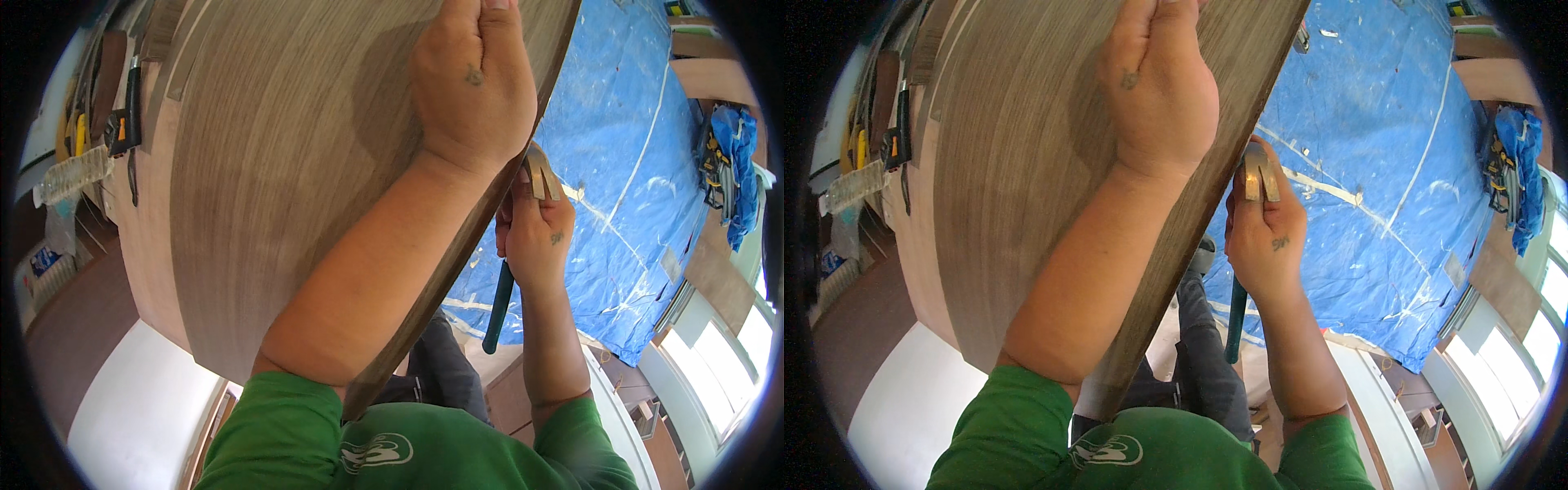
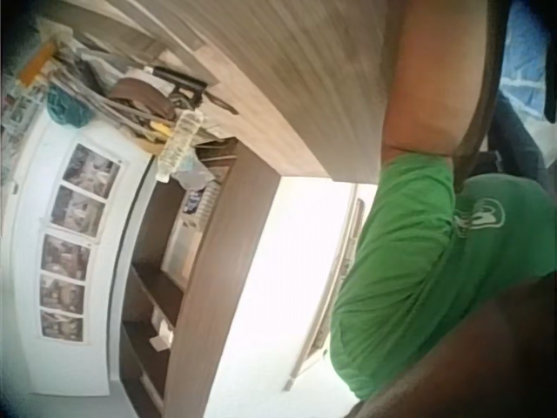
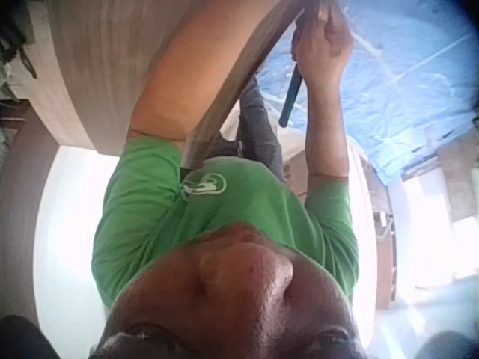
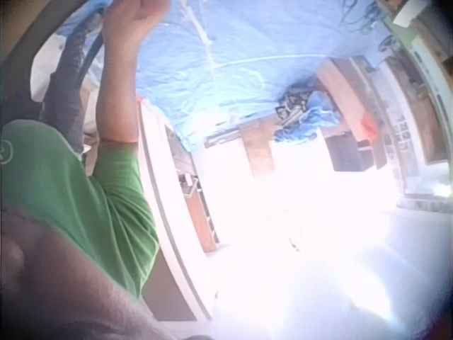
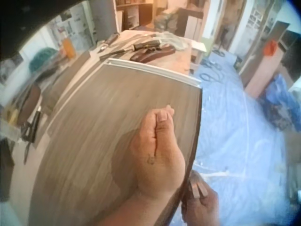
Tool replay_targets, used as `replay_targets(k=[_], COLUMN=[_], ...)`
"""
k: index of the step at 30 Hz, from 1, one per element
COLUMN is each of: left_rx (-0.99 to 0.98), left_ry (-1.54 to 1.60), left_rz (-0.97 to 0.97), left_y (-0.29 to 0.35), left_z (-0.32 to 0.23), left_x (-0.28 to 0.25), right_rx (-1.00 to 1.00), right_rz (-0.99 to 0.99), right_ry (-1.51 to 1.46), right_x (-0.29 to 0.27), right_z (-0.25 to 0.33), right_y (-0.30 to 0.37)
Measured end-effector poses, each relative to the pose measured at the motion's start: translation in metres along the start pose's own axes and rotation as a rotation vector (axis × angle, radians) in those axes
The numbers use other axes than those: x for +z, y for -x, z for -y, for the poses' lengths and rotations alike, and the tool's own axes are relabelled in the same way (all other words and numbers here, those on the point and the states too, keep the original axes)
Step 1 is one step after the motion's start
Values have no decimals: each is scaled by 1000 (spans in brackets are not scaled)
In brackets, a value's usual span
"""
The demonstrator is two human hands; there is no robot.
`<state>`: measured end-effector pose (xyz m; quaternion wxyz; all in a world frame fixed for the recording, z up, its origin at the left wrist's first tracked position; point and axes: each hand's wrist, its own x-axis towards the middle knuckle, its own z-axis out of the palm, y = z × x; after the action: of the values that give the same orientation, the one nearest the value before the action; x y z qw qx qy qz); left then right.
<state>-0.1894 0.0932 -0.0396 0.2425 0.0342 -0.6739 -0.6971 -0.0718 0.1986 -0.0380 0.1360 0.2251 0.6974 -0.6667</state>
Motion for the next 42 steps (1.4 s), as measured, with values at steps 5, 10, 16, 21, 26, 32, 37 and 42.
replay_targets(k=[5, 10, 16, 21, 26, 32, 37, 42], left_rx=[8, -13, 6, 7, 27, -58, 29, -13], left_ry=[13, -19, 74, 59, 52, 70, 14, -32], left_rz=[11, 8, -66, -69, -75, -38, -84, -51], left_y=[0, 0, 1, 1, -1, 1, 1, 0], left_z=[3, -1, 4, 4, 6, -2, 3, -1], left_x=[0, -4, -2, -2, 0, -3, -1, 0], right_rx=[-12, 41, -7, -29, -43, -17, -9, -1], right_rz=[23, 49, 34, -49, -27, 3, -64, -62], right_ry=[81, 92, 67, 141, 101, 84, 170, 150], right_x=[-4, -1, -2, 3, -6, -3, 1, 0], right_z=[-10, -7, -9, 8, 9, 0, 17, 21], right_y=[23, 40, 29, 12, -4, 26, 4, 5])
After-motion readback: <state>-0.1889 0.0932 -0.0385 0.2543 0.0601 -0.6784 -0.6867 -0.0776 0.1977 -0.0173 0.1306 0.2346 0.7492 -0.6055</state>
